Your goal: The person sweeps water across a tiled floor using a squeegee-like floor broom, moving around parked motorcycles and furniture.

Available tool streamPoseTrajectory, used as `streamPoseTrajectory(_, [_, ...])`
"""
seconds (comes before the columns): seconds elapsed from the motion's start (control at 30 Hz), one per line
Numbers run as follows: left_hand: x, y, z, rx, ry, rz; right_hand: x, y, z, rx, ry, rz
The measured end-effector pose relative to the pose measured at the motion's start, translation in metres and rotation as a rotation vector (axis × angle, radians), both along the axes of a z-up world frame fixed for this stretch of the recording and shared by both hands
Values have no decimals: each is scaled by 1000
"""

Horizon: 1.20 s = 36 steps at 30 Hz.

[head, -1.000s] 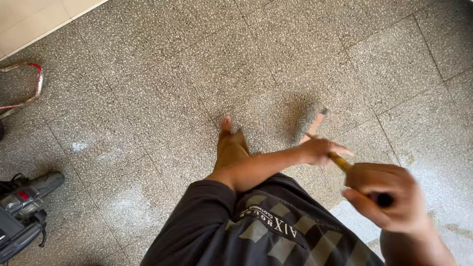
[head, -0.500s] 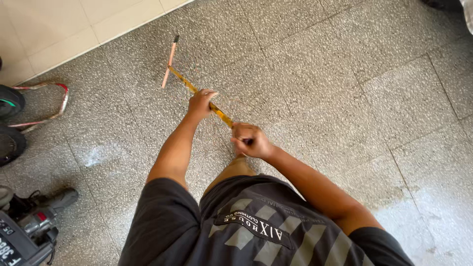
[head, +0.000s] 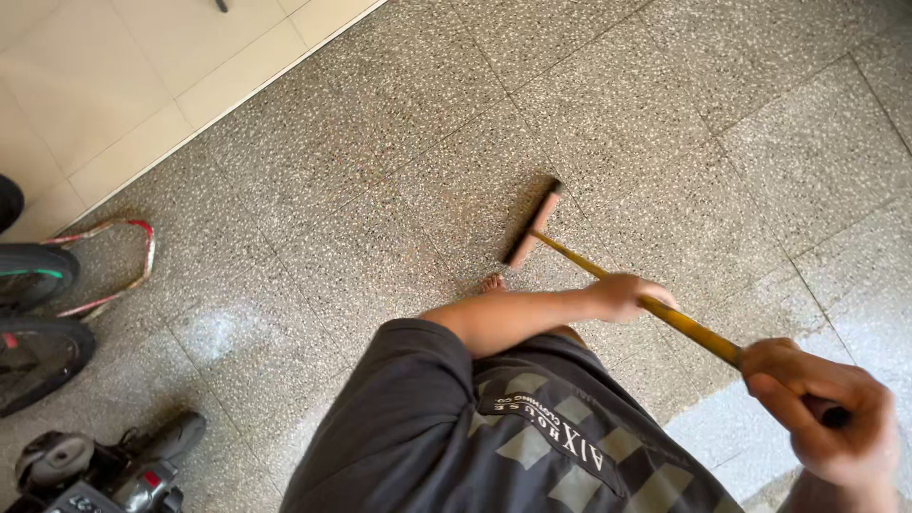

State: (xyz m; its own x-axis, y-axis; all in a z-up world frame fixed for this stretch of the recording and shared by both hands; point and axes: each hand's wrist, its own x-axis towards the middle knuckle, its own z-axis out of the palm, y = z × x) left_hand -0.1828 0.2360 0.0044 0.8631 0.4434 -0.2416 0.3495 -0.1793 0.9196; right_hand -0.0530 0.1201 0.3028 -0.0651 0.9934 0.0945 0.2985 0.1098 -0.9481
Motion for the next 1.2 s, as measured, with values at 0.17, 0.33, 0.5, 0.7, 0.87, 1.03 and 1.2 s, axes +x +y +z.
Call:
streamPoseTrajectory(0.17, [66,-13,-24,188,91,-220,-33,34,-23,-283,-569,67])
streamPoseTrajectory(0.33, [62,12,-7,323,11,-239,-66,71,-9,-161,-509,257])
streamPoseTrajectory(0.5, [-22,37,64,466,-274,160,-49,84,68,216,16,461])
streamPoseTrajectory(0.7, [-163,161,-1,887,-248,642,-74,153,-24,233,71,475])
streamPoseTrajectory(0.87, [-239,233,-53,921,448,764,-138,232,-153,292,255,448])
streamPoseTrajectory(1.03, [-154,242,-73,486,628,463,-70,216,-162,316,218,323])
streamPoseTrajectory(1.2, [38,169,-47,-24,173,234,94,148,-60,44,38,150])
